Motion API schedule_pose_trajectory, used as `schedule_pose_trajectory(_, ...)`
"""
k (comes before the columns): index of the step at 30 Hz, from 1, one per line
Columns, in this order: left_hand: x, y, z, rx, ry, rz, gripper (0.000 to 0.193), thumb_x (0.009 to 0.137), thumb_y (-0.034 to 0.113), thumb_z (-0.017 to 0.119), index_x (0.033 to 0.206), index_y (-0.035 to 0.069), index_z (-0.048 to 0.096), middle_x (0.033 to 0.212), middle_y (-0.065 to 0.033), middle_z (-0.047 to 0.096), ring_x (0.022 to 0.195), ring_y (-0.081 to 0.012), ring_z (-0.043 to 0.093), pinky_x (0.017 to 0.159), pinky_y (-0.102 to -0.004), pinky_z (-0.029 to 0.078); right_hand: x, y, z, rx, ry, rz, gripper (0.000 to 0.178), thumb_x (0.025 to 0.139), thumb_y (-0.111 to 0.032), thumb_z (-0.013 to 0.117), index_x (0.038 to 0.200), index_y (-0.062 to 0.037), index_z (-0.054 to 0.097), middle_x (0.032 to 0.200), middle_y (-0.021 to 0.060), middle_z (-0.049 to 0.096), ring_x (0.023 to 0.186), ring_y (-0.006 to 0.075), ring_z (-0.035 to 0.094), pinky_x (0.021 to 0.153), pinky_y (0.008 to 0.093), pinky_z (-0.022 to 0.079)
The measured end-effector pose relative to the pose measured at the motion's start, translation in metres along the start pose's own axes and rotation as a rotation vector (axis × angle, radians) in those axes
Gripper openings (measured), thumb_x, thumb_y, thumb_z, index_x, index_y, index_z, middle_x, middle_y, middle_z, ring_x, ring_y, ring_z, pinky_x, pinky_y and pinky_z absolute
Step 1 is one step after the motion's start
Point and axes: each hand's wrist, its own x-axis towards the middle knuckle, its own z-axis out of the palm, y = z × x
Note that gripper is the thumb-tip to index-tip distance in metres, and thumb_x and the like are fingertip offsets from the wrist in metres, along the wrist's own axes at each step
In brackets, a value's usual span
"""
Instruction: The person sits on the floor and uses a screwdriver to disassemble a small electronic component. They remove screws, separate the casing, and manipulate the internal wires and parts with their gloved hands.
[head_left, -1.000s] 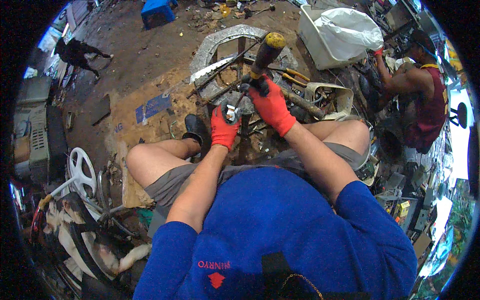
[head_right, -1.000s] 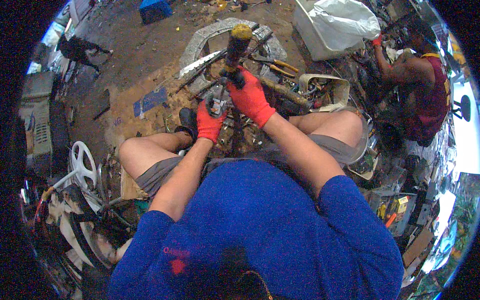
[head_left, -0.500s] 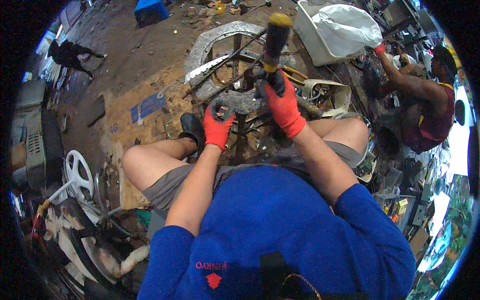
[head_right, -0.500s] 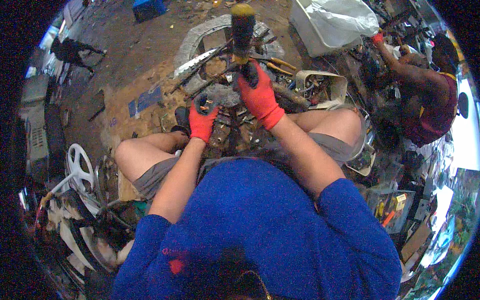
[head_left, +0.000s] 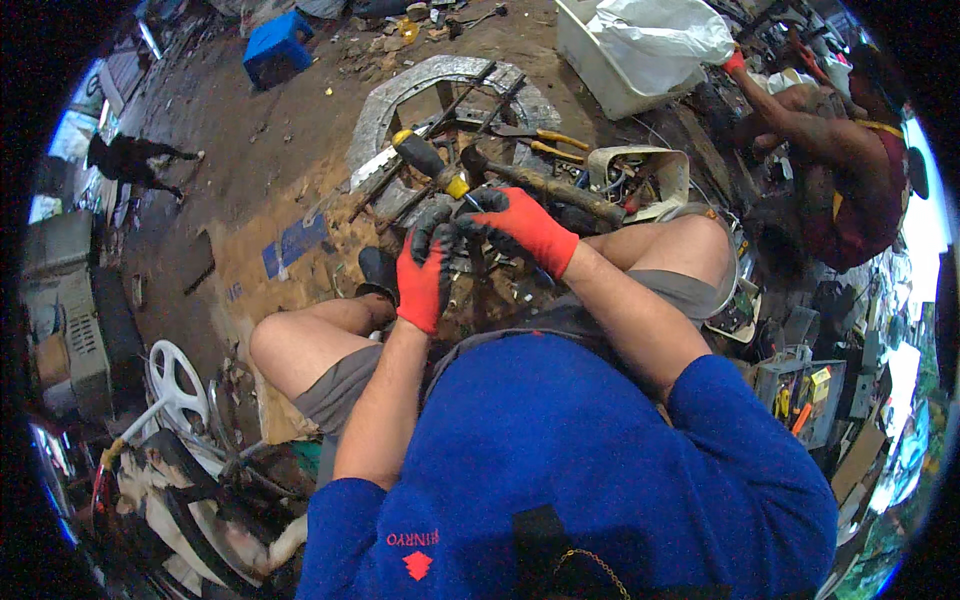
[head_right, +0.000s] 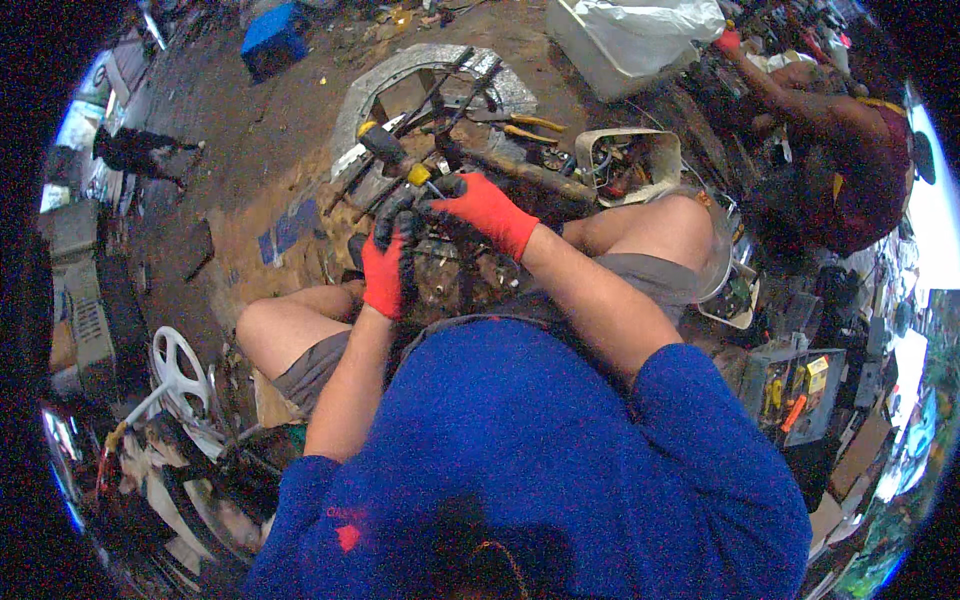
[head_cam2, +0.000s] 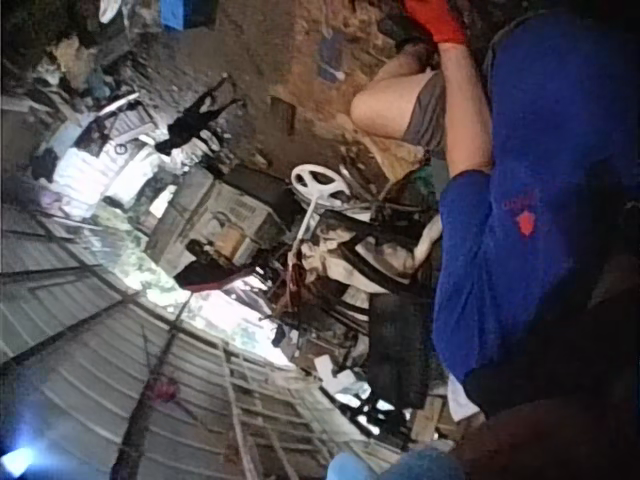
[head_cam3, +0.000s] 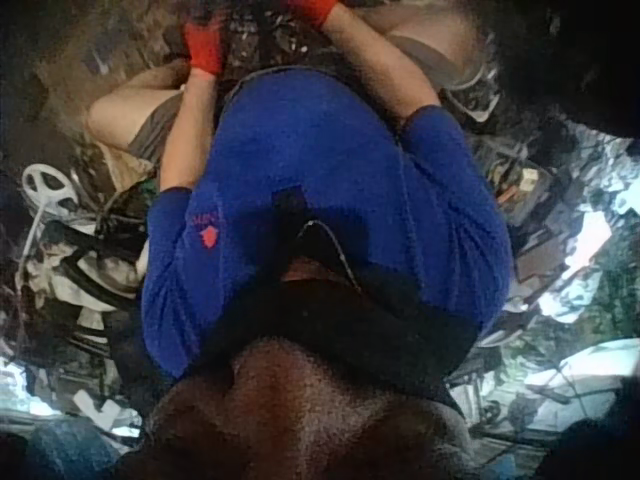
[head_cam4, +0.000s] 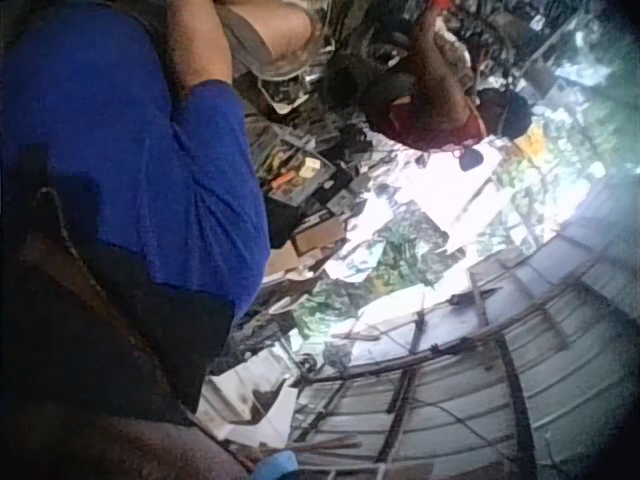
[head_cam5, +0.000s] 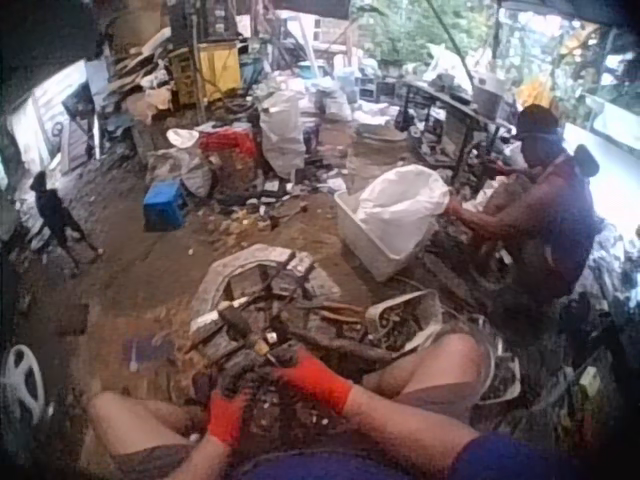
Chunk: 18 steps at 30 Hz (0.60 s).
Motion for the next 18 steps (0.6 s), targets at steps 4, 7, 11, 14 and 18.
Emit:
schedule_pose_trajectory(4,-0.001,0.015,0.005,0.495,-0.186,0.350,0.036,0.095,0.005,0.054,0.130,0.010,0.060,0.132,-0.0116,0.055,0.120,-0.0240,0.054,0.098,-0.0351,0.047,-0.007,0.006,-0.005,0.051,0.073,0.014,0.032,0.083,-0.023,0.072,0.107,-0.0012,0.069,0.096,0.0063,0.071,0.084,0.0136,0.063,0.078,0.0310,0.050)
schedule_pose_trajectory(7,-0.003,0.022,0.011,0.111,-0.197,0.109,0.036,0.093,0.006,0.055,0.129,0.010,0.060,0.131,-0.0124,0.055,0.121,-0.0255,0.054,0.097,-0.0351,0.047,-0.012,0.011,-0.005,0.059,0.136,0.003,0.031,0.083,-0.022,0.072,0.107,-0.0013,0.069,0.096,0.0069,0.071,0.086,0.0139,0.063,0.079,0.0314,0.051)
schedule_pose_trajectory(11,-0.004,0.017,0.013,-0.004,-0.129,0.081,0.042,0.097,0.021,0.057,0.134,0.001,0.049,0.125,-0.0064,0.058,0.112,-0.0177,0.056,0.095,-0.0309,0.046,-0.019,0.010,-0.004,0.138,0.175,0.010,0.033,0.084,-0.022,0.072,0.109,-0.0010,0.067,0.096,0.0082,0.071,0.088,0.0148,0.064,0.082,0.0309,0.052)
schedule_pose_trajectory(14,-0.001,0.015,0.014,-0.093,-0.075,-0.023,0.038,0.096,0.020,0.059,0.130,0.003,0.053,0.122,-0.0050,0.058,0.107,-0.0162,0.057,0.091,-0.0300,0.047,-0.026,-0.007,-0.008,0.189,0.155,0.030,0.036,0.083,-0.023,0.072,0.111,-0.0008,0.066,0.099,0.0097,0.071,0.090,0.0166,0.065,0.084,0.0313,0.051)
schedule_pose_trajectory(18,0.005,0.003,0.011,-0.116,-0.075,-0.080,0.032,0.095,0.016,0.062,0.125,0.006,0.058,0.115,-0.0038,0.060,0.100,-0.0146,0.058,0.086,-0.0279,0.047,-0.043,-0.023,-0.028,0.045,0.337,-0.074,0.039,0.082,-0.026,0.074,0.112,-0.0022,0.066,0.105,0.0108,0.070,0.093,0.0179,0.065,0.084,0.0319,0.051)
